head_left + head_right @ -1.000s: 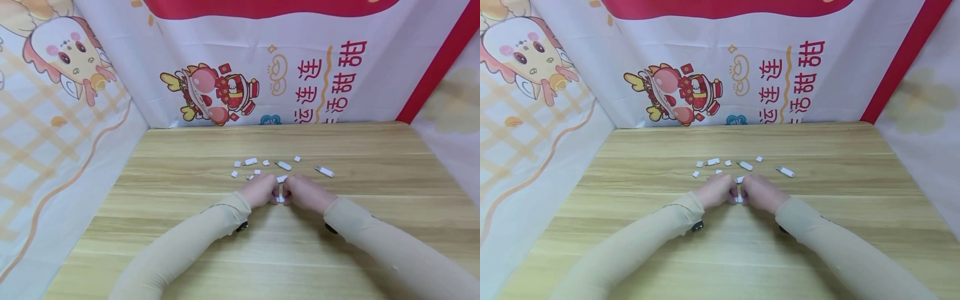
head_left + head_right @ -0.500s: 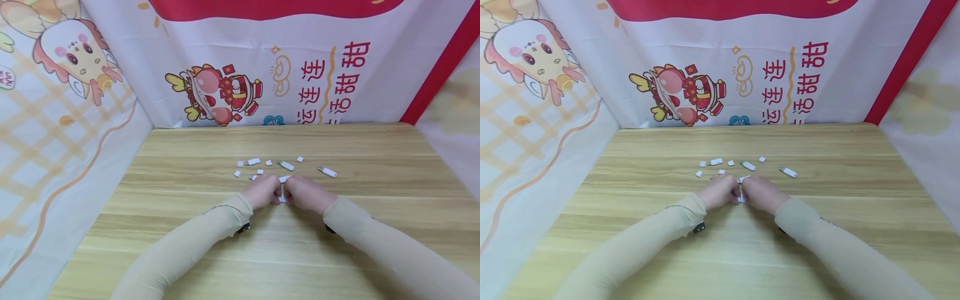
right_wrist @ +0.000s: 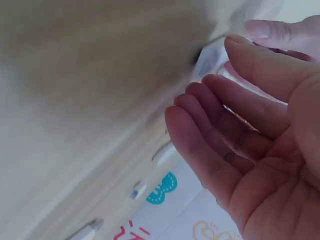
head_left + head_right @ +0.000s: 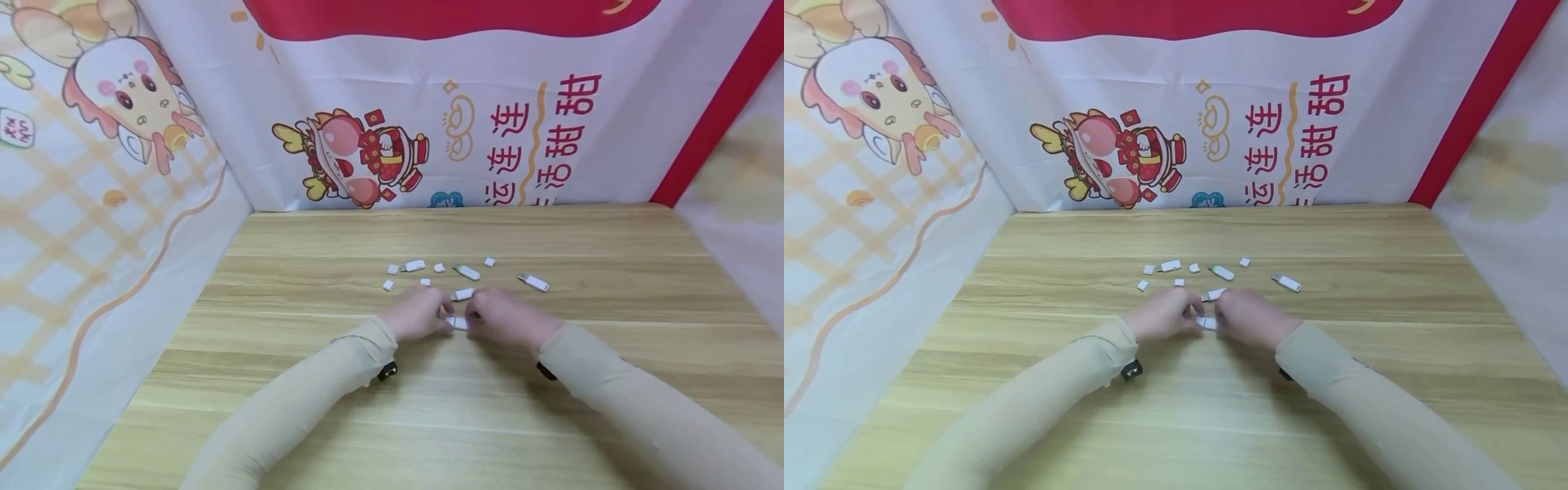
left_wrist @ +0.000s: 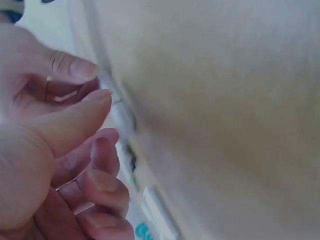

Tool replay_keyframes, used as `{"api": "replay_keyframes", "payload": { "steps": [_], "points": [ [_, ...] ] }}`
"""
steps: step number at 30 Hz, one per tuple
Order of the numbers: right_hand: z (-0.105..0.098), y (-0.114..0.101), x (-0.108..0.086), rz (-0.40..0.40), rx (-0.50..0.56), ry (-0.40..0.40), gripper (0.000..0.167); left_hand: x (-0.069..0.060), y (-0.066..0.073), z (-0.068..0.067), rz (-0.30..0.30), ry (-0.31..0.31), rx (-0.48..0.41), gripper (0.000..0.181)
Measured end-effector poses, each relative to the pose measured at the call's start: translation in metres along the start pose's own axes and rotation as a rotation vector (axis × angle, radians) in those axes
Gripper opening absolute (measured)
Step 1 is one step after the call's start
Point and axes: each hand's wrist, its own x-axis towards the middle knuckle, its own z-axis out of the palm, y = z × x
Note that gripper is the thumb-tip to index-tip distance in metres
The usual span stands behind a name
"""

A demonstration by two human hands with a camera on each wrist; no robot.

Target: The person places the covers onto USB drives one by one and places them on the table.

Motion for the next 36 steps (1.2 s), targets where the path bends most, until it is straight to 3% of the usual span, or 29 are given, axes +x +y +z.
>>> {"api": "replay_keyframes", "payload": {
  "steps": [10, 14, 19, 24, 29, 36],
  "points": [
    [-0.020, 0.011, 0.012, 0.015, -0.074, 0.034, 0.003, 0.003, -0.027, -0.050, -0.087, 0.066, 0.028, 0.012],
    [-0.020, 0.016, 0.017, 0.018, -0.117, 0.042, 0.010, 0.006, -0.038, -0.059, -0.145, 0.060, 0.001, 0.011],
    [-0.018, 0.022, 0.023, 0.017, -0.143, 0.075, 0.014, 0.012, -0.050, -0.060, -0.178, 0.025, -0.030, 0.014],
    [-0.015, 0.028, 0.030, 0.020, -0.146, 0.082, 0.016, 0.027, -0.059, -0.057, -0.121, -0.023, 0.013, 0.015],
    [-0.010, 0.031, 0.035, 0.003, -0.140, 0.071, 0.014, 0.043, -0.066, -0.054, -0.049, -0.102, 0.039, 0.028],
    [-0.004, 0.037, 0.038, -0.026, -0.159, 0.078, 0.010, 0.056, -0.072, -0.050, 0.030, -0.161, 0.071, 0.031]
  ]
}}
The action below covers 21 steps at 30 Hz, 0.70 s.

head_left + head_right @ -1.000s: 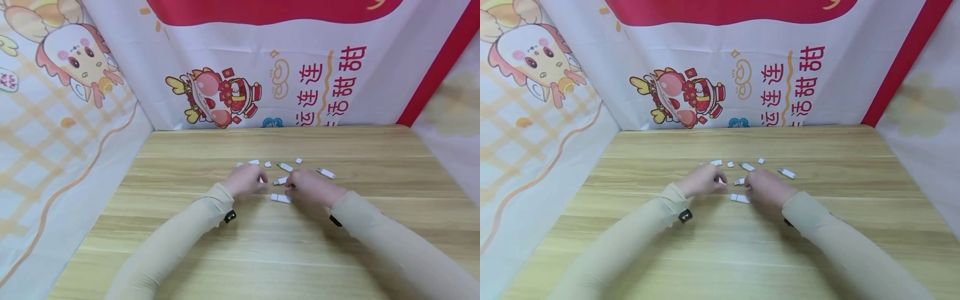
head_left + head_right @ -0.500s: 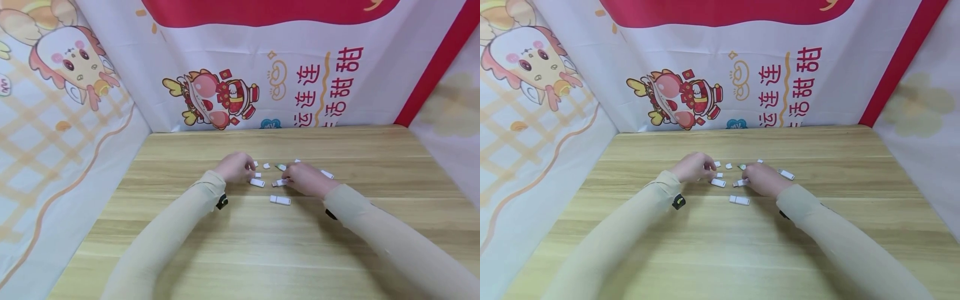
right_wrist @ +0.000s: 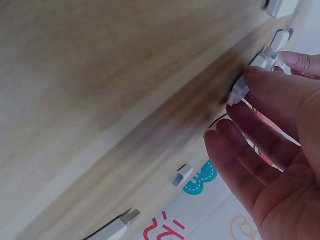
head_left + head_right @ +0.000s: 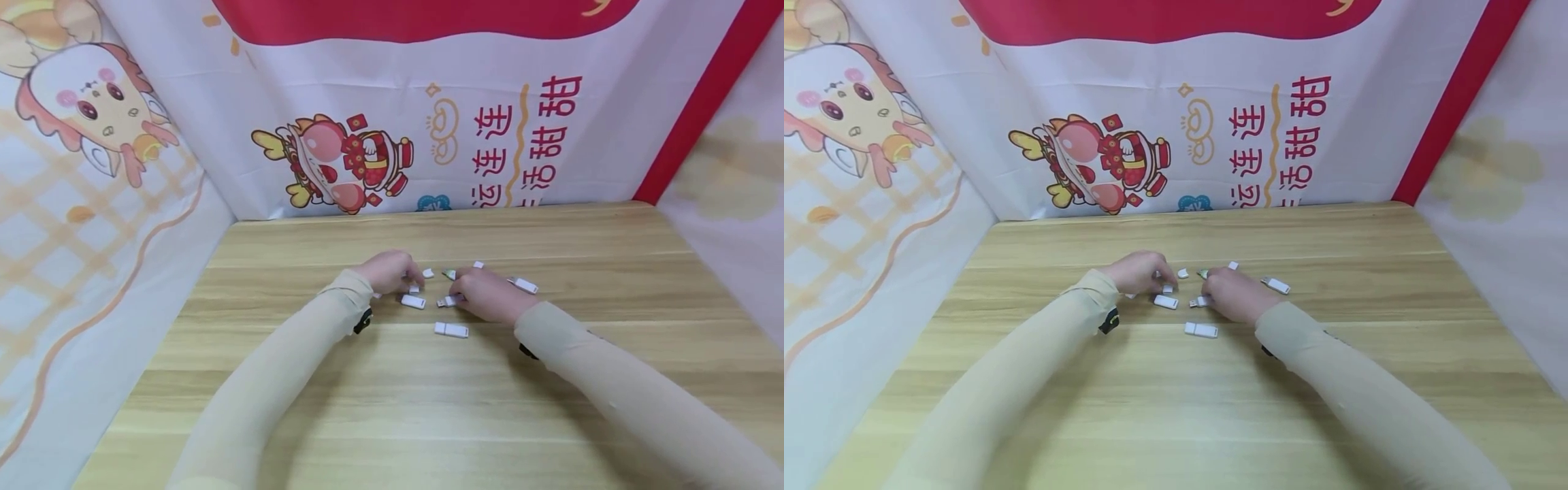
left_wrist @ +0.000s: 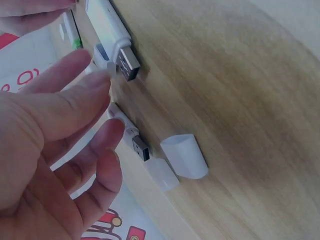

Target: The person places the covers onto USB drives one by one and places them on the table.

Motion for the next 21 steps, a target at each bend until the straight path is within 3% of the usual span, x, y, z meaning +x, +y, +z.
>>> {"api": "replay_keyframes", "payload": {
  "steps": [17, 21],
  "points": [
    [0.001, -0.008, -0.005, 0.102, -0.008, -0.010, 0.007, -0.001, 0.004, 0.010, -0.028, -0.009, -0.041, 0.012],
    [0.000, -0.008, -0.008, 0.109, 0.018, -0.014, 0.006, 0.000, 0.005, 0.014, -0.015, 0.005, 0.002, 0.014]
  ]
}}
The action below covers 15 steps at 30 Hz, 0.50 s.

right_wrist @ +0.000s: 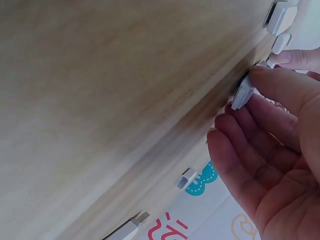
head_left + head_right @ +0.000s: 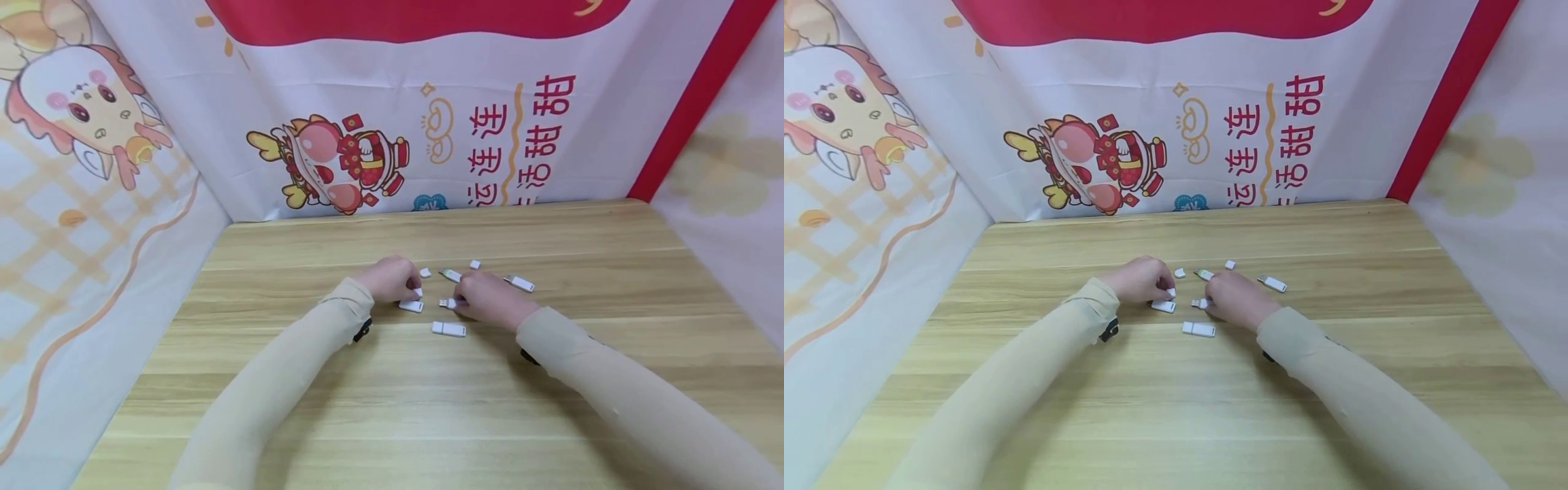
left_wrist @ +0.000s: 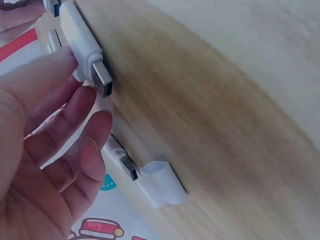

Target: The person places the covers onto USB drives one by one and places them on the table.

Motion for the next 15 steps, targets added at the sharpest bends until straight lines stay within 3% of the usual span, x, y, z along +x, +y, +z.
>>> {"api": "replay_keyframes", "payload": {
  "steps": [10, 15],
  "points": [
    [-0.006, -0.002, -0.015, -0.013, 0.065, 0.044, 0.014, 0.000, 0.010, 0.006, 0.000, 0.063, 0.033, 0.014],
    [-0.015, -0.007, -0.025, -0.013, 0.059, 0.083, 0.010, -0.001, 0.012, 0.006, -0.004, 0.082, 0.010, 0.014]
  ]
}}
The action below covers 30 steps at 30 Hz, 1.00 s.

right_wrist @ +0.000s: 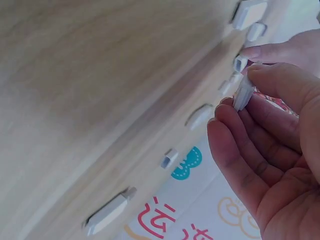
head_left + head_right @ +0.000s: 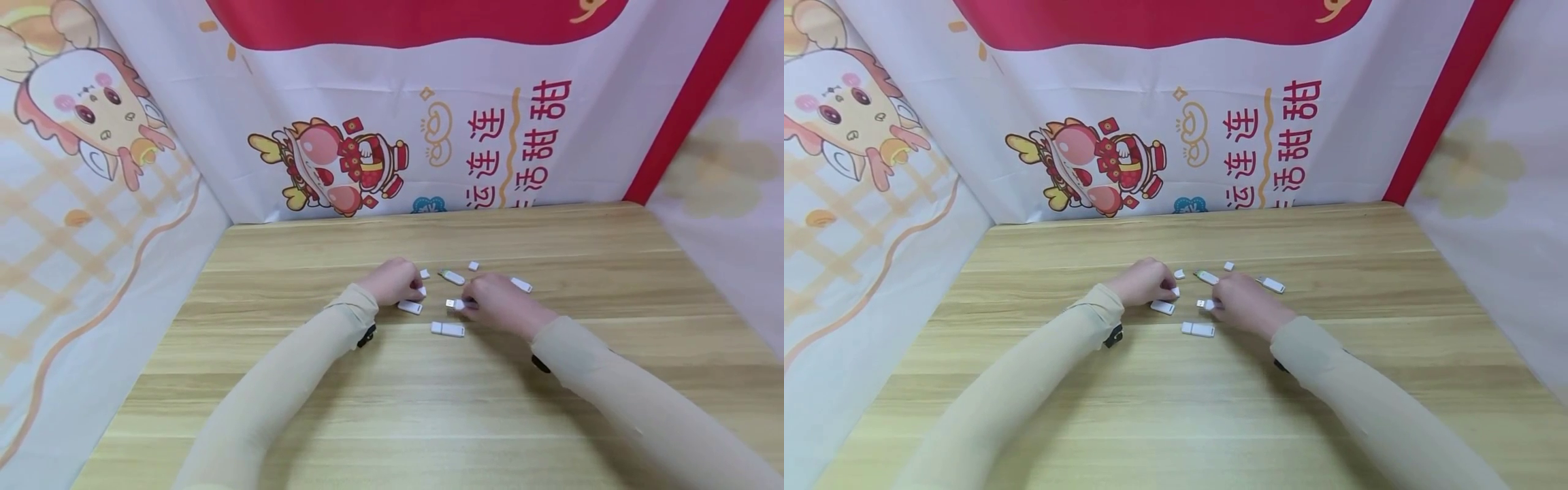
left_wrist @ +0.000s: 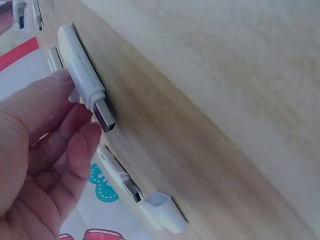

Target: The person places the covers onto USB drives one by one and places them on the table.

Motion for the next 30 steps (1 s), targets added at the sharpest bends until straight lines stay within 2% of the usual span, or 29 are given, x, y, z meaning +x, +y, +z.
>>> {"api": "replay_keyframes", "payload": {
  "steps": [3, 6, 8, 11, 15, 19, 25, 30],
  "points": [
    [-0.004, -0.002, -0.007, -0.027, -0.008, 0.041, 0.007, -0.005, 0.004, -0.004, 0.006, 0.006, -0.015, 0.017],
    [-0.007, -0.004, -0.014, -0.059, -0.023, 0.102, 0.004, -0.014, 0.013, -0.011, 0.036, 0.031, 0.000, 0.020],
    [-0.009, -0.006, -0.020, -0.069, -0.034, 0.144, 0.006, -0.023, 0.021, -0.015, 0.086, 0.062, 0.033, 0.021],
    [-0.010, -0.012, -0.030, -0.108, -0.070, 0.217, 0.010, -0.040, 0.031, -0.020, 0.196, 0.134, 0.095, 0.019],
    [-0.011, -0.022, -0.044, -0.238, -0.102, 0.333, 0.012, -0.068, 0.044, -0.022, 0.325, 0.244, 0.172, 0.018],
    [-0.011, -0.034, -0.055, -0.356, -0.137, 0.419, 0.018, -0.097, 0.054, -0.018, 0.385, 0.344, 0.219, 0.020],
    [-0.017, -0.053, -0.070, -0.427, -0.155, 0.472, 0.027, -0.132, 0.070, -0.016, 0.457, 0.463, 0.327, 0.023],
    [-0.020, -0.066, -0.078, -0.475, -0.167, 0.490, 0.033, -0.153, 0.082, -0.013, 0.499, 0.532, 0.408, 0.018]
  ]
}}
